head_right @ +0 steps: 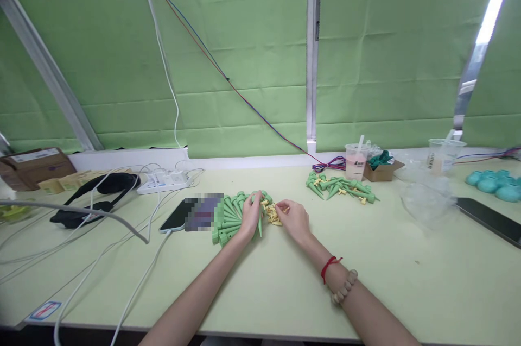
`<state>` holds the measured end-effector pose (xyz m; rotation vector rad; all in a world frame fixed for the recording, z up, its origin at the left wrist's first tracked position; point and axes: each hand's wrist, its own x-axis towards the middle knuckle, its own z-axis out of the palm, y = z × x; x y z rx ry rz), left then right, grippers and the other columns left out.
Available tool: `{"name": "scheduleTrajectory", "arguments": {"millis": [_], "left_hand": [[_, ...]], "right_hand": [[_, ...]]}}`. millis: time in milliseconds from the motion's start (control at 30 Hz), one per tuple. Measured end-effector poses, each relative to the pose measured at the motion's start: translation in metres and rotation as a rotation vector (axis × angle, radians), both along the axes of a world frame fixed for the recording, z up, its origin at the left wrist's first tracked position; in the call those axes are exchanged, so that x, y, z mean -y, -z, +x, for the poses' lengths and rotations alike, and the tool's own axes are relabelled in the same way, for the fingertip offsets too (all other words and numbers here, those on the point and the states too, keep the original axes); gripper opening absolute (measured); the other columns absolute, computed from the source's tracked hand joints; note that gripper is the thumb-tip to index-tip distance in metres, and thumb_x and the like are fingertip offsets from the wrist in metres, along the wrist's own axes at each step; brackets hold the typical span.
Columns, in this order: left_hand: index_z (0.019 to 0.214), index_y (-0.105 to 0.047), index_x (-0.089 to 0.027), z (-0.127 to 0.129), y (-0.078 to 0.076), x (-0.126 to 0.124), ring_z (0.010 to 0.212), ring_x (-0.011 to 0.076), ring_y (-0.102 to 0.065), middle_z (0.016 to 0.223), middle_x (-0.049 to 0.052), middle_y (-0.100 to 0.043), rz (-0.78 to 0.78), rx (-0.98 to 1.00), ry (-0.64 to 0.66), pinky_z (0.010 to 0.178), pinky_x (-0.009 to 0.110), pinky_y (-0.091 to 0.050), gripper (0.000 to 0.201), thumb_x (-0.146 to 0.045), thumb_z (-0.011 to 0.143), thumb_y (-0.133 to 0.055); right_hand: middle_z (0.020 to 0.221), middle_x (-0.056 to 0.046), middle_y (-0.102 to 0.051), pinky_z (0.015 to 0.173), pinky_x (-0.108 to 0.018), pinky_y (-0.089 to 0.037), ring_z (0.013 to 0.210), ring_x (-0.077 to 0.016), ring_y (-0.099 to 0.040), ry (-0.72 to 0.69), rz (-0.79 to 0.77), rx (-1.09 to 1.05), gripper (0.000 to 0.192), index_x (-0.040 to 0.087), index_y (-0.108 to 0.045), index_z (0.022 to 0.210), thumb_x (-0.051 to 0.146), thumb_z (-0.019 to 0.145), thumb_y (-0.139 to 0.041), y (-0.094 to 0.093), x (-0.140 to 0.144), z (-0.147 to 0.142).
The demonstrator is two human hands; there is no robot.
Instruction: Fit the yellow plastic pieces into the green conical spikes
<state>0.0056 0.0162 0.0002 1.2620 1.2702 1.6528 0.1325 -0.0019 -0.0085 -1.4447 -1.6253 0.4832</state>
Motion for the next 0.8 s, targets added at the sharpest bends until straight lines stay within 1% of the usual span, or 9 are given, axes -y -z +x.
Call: {"name": "scheduleTrajectory", "arguments": {"millis": [67, 133, 200, 267, 333, 400, 467, 633, 800], "left_hand": [[0.068, -0.051, -0.018, 0.0, 0.0, 0.0, 0.042, 0.0093, -0.04, 0.052, -0.005, -0.045, -0.045, 0.002, 0.039, 0.046, 0.023, -0.034, 0.031, -0.048, 0.076, -0.05], [0.069, -0.051, -0.018, 0.0, 0.0, 0.0, 0.046, 0.0107, -0.043, 0.055, -0.004, -0.046, -0.054, -0.025, 0.039, 0.049, 0.024, -0.036, 0.032, -0.049, 0.077, -0.049], [0.069, -0.052, -0.018, 0.0, 0.001, 0.0, 0.055, 0.0131, -0.048, 0.06, -0.001, -0.05, -0.023, -0.076, 0.014, 0.056, 0.026, -0.038, 0.034, -0.051, 0.078, -0.049], [0.069, -0.052, -0.019, 0.0, 0.003, -0.001, 0.064, 0.0153, -0.051, 0.066, 0.0, -0.052, 0.026, -0.136, 0.0, 0.063, 0.027, -0.039, 0.036, -0.053, 0.079, -0.047], [0.069, -0.05, -0.019, 0.0, 0.004, 0.0, 0.068, 0.016, -0.05, 0.067, 0.001, -0.051, 0.068, -0.178, 0.007, 0.067, 0.027, -0.039, 0.039, -0.055, 0.082, -0.042], [0.069, -0.048, -0.019, 0.001, 0.005, 0.001, 0.068, 0.0157, -0.048, 0.066, 0.0, -0.049, 0.086, -0.191, 0.028, 0.068, 0.028, -0.038, 0.041, -0.056, 0.084, -0.036], [0.069, -0.047, -0.019, 0.003, 0.006, 0.001, 0.067, 0.0154, -0.047, 0.066, 0.0, -0.048, 0.084, -0.186, 0.051, 0.068, 0.028, -0.037, 0.042, -0.056, 0.085, -0.034], [0.067, -0.045, -0.019, 0.006, 0.009, 0.0, 0.066, 0.0146, -0.045, 0.065, -0.001, -0.045, 0.076, -0.16, 0.096, 0.067, 0.027, -0.037, 0.038, -0.053, 0.084, -0.038], [0.066, -0.046, -0.019, 0.007, 0.009, 0.001, 0.066, 0.0149, -0.046, 0.065, 0.0, -0.046, 0.074, -0.145, 0.108, 0.066, 0.028, -0.037, 0.038, -0.052, 0.083, -0.039]], "right_hand": [[0.083, -0.003, -0.072, 0.065, -0.03, -0.046, 0.072, -0.0197, -0.064, -0.037, 0.034, -0.044, 0.024, 0.021, -0.07, 0.082, 0.038, 0.078, -0.053, 0.001, -0.001, -0.001], [0.085, -0.006, -0.071, 0.068, -0.032, -0.047, 0.072, -0.0204, -0.064, -0.101, 0.05, -0.158, 0.03, 0.018, -0.07, 0.082, 0.042, 0.078, -0.052, 0.002, -0.004, -0.002], [0.084, -0.009, -0.071, 0.069, -0.033, -0.049, 0.073, -0.0215, -0.064, -0.189, 0.024, -0.33, 0.038, 0.015, -0.07, 0.082, 0.049, 0.077, -0.053, 0.004, -0.006, -0.006], [0.083, -0.01, -0.071, 0.069, -0.033, -0.05, 0.074, -0.0221, -0.064, -0.275, -0.014, -0.49, 0.043, 0.014, -0.069, 0.083, 0.054, 0.071, -0.058, 0.005, -0.009, -0.009], [0.082, -0.01, -0.071, 0.069, -0.034, -0.051, 0.074, -0.0218, -0.064, -0.321, -0.014, -0.575, 0.045, 0.013, -0.069, 0.083, 0.054, 0.064, -0.066, 0.007, -0.011, -0.012], [0.079, -0.01, -0.07, 0.069, -0.033, -0.051, 0.071, -0.0205, -0.063, -0.324, 0.022, -0.584, 0.044, 0.013, -0.069, 0.082, 0.051, 0.059, -0.07, 0.009, -0.012, -0.013], [0.075, -0.008, -0.069, 0.067, -0.032, -0.05, 0.069, -0.0189, -0.062, -0.32, 0.063, -0.556, 0.04, 0.013, -0.069, 0.081, 0.048, 0.06, -0.071, 0.01, -0.012, -0.013], [0.071, -0.005, -0.065, 0.059, -0.028, -0.048, 0.066, -0.0171, -0.059, -0.356, 0.081, -0.48, 0.028, 0.015, -0.065, 0.077, 0.04, 0.065, -0.069, 0.013, -0.011, -0.009], [0.069, -0.004, -0.063, 0.059, -0.028, -0.047, 0.064, -0.0162, -0.058, -0.369, 0.11, -0.479, 0.023, 0.016, -0.061, 0.071, 0.037, 0.066, -0.067, 0.012, -0.01, -0.011]]}}
